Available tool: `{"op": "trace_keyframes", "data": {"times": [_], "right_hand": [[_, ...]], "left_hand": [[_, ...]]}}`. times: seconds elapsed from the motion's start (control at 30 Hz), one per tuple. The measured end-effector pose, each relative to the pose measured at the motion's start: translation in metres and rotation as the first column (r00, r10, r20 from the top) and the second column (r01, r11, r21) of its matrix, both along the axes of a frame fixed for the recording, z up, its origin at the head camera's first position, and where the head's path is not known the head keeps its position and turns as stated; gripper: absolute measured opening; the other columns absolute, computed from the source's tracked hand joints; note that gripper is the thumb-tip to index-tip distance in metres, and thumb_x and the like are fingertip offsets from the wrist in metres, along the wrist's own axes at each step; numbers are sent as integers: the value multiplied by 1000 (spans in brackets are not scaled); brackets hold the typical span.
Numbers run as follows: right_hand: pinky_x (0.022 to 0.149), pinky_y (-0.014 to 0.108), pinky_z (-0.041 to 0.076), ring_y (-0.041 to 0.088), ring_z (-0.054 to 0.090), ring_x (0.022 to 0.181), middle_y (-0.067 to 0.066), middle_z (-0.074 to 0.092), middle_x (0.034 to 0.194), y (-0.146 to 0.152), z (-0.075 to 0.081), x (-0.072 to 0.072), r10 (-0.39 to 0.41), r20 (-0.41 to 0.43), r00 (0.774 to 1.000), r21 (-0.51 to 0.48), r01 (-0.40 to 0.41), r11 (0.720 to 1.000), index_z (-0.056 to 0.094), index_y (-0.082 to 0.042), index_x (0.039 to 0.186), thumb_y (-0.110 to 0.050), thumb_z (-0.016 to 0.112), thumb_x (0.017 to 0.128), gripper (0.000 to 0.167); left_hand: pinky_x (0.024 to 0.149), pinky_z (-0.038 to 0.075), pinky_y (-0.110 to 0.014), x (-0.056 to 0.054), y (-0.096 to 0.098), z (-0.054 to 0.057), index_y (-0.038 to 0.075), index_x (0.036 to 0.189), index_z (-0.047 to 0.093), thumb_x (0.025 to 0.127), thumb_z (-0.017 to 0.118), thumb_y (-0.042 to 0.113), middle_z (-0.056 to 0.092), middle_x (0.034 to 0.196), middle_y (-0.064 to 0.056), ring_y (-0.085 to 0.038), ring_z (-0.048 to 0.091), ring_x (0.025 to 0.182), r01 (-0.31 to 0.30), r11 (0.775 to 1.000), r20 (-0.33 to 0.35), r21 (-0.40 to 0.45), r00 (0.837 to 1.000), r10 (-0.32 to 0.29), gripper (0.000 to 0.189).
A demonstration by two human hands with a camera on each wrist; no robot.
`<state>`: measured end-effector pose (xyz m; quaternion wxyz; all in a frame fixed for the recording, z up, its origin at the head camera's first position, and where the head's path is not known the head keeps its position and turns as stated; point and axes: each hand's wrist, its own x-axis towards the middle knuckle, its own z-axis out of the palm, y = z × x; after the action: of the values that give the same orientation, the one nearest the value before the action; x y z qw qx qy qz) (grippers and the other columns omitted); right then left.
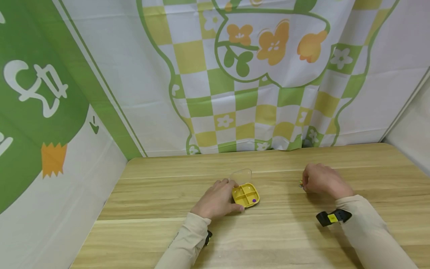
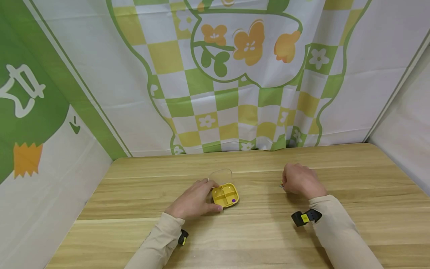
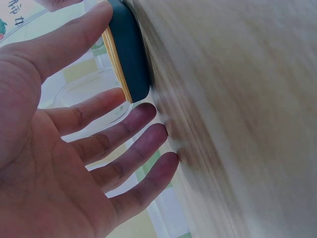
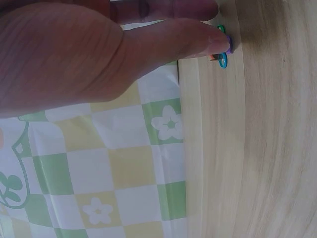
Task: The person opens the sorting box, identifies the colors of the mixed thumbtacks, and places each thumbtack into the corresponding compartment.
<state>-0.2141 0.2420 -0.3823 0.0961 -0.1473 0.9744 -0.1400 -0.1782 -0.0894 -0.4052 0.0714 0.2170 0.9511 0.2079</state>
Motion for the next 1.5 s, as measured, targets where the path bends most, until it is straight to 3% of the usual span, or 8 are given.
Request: {"op": "trace_keyframes", "data": {"times": [0.37,0.77,1.27,1.5], "right_hand": [[56,35,41,19,52,67,-3,60,72,-2,6,2,-8,-6,1000,14,8,1000,69,-19,68,-9,75,79,16],[59,38,47,19,56,71,-3,64,77,-8,13,3,18,-25,1000,6,-18,1000,72,-18,75,-11,78,81,11],[63,37,48,12,56,69,-10,66,75,-20,14,2,90,-145,985,-101,-105,989,74,-19,78,-14,78,86,11],[66,36,50,10,57,69,-9,70,78,-26,13,2,92,-157,983,-180,-120,976,76,-16,82,-11,76,89,9]], "left_hand": [[99,48,-43,-1,0,0,6,133,60,80,87,39,63,120,-8,-23,58,104,10,1000,-9,0,1000,-10,68],[103,47,-45,-2,0,-1,5,134,60,80,87,41,63,122,-9,-25,58,110,10,1000,-8,-15,1000,-10,70],[103,47,-45,-3,0,-1,5,134,60,80,87,41,63,122,-8,-25,59,109,10,1000,-9,-20,1000,-10,70],[104,47,-45,-2,0,-1,6,134,60,80,87,41,63,123,-9,-26,59,110,8,1000,-11,-20,1000,-8,70]]}}
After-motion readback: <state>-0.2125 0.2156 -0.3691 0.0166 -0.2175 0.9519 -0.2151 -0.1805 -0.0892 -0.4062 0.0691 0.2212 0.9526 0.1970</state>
